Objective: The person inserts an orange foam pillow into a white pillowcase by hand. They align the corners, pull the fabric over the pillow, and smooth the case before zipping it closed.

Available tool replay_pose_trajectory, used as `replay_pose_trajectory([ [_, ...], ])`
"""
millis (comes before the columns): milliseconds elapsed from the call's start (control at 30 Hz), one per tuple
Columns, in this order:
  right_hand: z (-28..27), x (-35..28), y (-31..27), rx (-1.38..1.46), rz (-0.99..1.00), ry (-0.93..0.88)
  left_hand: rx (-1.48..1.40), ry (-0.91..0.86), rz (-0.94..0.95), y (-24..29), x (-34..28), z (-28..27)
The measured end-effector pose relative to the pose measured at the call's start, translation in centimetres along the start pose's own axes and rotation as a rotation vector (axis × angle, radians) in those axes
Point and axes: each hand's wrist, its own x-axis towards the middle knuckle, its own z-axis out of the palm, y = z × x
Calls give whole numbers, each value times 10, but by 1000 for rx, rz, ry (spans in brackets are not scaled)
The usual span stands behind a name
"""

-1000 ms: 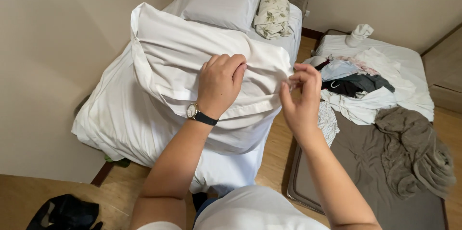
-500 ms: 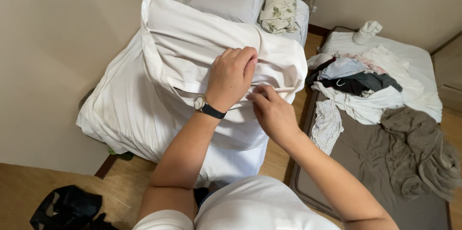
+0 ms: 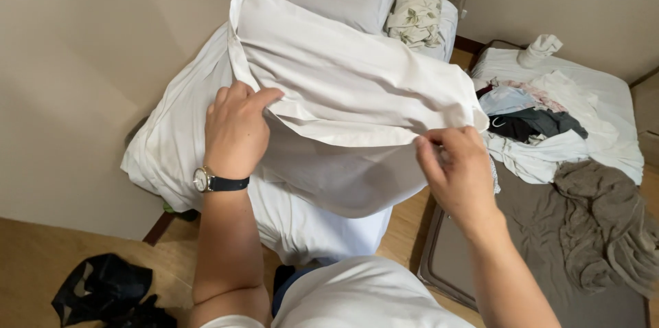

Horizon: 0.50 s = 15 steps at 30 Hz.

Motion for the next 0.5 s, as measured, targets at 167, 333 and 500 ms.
replay_pose_trajectory([
  [167, -13, 6, -23, -155, 141, -99, 31, -145, -25, -43, 19, 31],
  [333, -9, 13, -63, -200, 223, -151, -54, -160, -32, -59, 30, 16],
  [500, 18, 20, -98, -332, 1, -126, -199, -11, 95, -65, 29, -37],
])
